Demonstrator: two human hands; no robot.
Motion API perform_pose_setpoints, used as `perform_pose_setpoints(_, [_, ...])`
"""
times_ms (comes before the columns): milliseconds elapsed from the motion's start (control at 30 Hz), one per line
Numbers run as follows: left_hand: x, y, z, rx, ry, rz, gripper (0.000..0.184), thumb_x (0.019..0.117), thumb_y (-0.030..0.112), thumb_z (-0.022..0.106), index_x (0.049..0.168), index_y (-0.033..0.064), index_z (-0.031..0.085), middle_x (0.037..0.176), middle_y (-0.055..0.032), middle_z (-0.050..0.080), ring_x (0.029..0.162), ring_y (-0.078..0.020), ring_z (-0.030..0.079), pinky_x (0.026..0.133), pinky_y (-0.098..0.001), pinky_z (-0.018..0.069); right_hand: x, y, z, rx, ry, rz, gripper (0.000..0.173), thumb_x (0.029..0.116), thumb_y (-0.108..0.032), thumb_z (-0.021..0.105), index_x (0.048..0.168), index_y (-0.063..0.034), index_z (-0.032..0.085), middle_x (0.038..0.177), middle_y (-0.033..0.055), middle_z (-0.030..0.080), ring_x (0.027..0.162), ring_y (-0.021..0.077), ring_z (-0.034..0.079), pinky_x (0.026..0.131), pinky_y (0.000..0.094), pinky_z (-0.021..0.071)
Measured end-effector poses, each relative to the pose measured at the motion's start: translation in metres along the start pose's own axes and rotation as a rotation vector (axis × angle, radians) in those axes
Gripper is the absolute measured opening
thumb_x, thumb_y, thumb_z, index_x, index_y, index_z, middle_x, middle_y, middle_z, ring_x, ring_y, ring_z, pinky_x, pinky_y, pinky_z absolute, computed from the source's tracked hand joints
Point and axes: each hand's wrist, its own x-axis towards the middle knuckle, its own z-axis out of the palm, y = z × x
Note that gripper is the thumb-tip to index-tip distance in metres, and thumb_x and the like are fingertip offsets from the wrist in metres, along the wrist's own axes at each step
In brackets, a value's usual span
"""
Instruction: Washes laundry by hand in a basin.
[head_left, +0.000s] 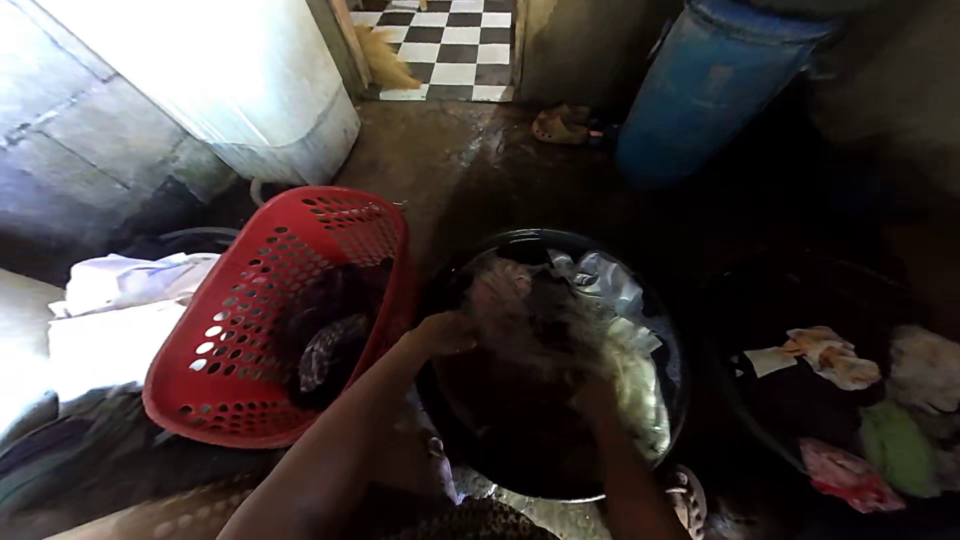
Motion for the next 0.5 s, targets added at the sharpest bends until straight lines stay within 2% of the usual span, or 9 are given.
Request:
perform_pose_setpoints(67, [-0.002, -0.003, -0.001, 0.001, 0.007, 0.009, 0.051, 0.105, 0.031, 0.059, 0.147, 0.0036, 0.052, 0.148, -0.0239, 0.053, 0.138, -0.041, 0.05, 0.113, -0.061, 0.0378, 0.007, 0.006, -0.006, -0.017, 0.002, 0.094, 0.059, 0.1005, -0.036, 0.062, 0.145, 0.0027, 0.054, 0.154, 0.0285, 0.044, 0.147, 0.0469, 0.035, 0.121, 0.0663, 0.0207])
perform_pose_setpoints(133, [-0.005, -0.005, -0.003, -0.016, 0.008, -0.001, 0.049, 0.1054, 0.031, 0.058, 0.146, 0.0043, 0.054, 0.148, -0.0231, 0.053, 0.138, -0.0399, 0.05, 0.114, -0.0599, 0.0375, 0.01, 0.0, -0.018, 0.003, -0.019, 0.149, 0.058, 0.1014, -0.033, 0.06, 0.145, 0.0044, 0.053, 0.153, 0.0286, 0.046, 0.145, 0.0466, 0.039, 0.119, 0.0653, 0.0272])
perform_pose_setpoints(200, [-0.003, -0.008, -0.006, -0.012, 0.022, -0.019, 0.047, 0.1059, 0.031, 0.057, 0.144, 0.0043, 0.056, 0.144, -0.0231, 0.056, 0.136, -0.0392, 0.052, 0.113, -0.0586, 0.0387, 0.004, -0.024, -0.039, 0.066, 0.028, 0.123, 0.052, 0.1042, -0.029, 0.057, 0.146, 0.001, 0.053, 0.151, 0.0275, 0.049, 0.142, 0.0462, 0.045, 0.115, 0.0647, 0.0335])
perform_pose_setpoints(300, [-0.002, -0.01, -0.008, -0.003, 0.041, -0.058, 0.048, 0.1055, 0.033, 0.058, 0.145, 0.006, 0.055, 0.143, -0.0233, 0.056, 0.135, -0.0394, 0.053, 0.111, -0.0593, 0.0407, -0.025, -0.087, -0.068, 0.078, 0.086, -0.086, 0.046, 0.1053, -0.027, 0.053, 0.147, -0.0063, 0.055, 0.147, 0.0219, 0.055, 0.138, 0.0411, 0.05, 0.114, 0.0604, 0.0383])
perform_pose_setpoints(367, [0.0, -0.01, -0.007, -0.011, 0.054, -0.05, 0.047, 0.1047, 0.032, 0.059, 0.144, 0.0056, 0.056, 0.141, -0.023, 0.057, 0.133, -0.0394, 0.054, 0.11, -0.0593, 0.0417, -0.039, -0.132, -0.061, 0.092, -0.022, -0.318, 0.049, 0.1057, -0.026, 0.055, 0.148, -0.0022, 0.051, 0.15, 0.023, 0.052, 0.141, 0.0405, 0.047, 0.117, 0.0578, 0.0356])
perform_pose_setpoints(400, [0.0, -0.01, -0.006, -0.01, 0.058, -0.041, 0.046, 0.1047, 0.032, 0.059, 0.142, 0.0053, 0.057, 0.14, -0.0227, 0.059, 0.131, -0.0392, 0.056, 0.109, -0.0591, 0.0426, -0.034, -0.148, -0.04, 0.044, -0.046, -0.434, 0.052, 0.1028, -0.029, 0.06, 0.147, -0.003, 0.053, 0.151, 0.0233, 0.051, 0.141, 0.0425, 0.046, 0.114, 0.0617, 0.0368])
perform_pose_setpoints(433, [0.0, -0.009, -0.006, -0.009, 0.058, -0.035, 0.045, 0.105, 0.032, 0.059, 0.142, 0.0057, 0.058, 0.139, -0.0224, 0.059, 0.13, -0.039, 0.056, 0.109, -0.0589, 0.0431, -0.03, -0.161, -0.018, -0.021, -0.079, -0.526, 0.054, 0.1008, -0.028, 0.063, 0.149, -0.0057, 0.052, 0.156, 0.0231, 0.044, 0.143, 0.0453, 0.042, 0.113, 0.0671, 0.0345])
perform_pose_setpoints(500, [-0.001, -0.008, -0.007, -0.021, 0.041, -0.036, 0.045, 0.106, 0.031, 0.057, 0.144, 0.0073, 0.056, 0.142, -0.0219, 0.058, 0.132, -0.0392, 0.055, 0.11, -0.059, 0.0422, -0.03, -0.174, 0.016, -0.103, -0.151, -0.616, 0.063, 0.0962, -0.018, 0.07, 0.153, -0.0074, 0.046, 0.165, 0.0253, 0.028, 0.15, 0.0524, 0.025, 0.113, 0.0778, 0.0218])
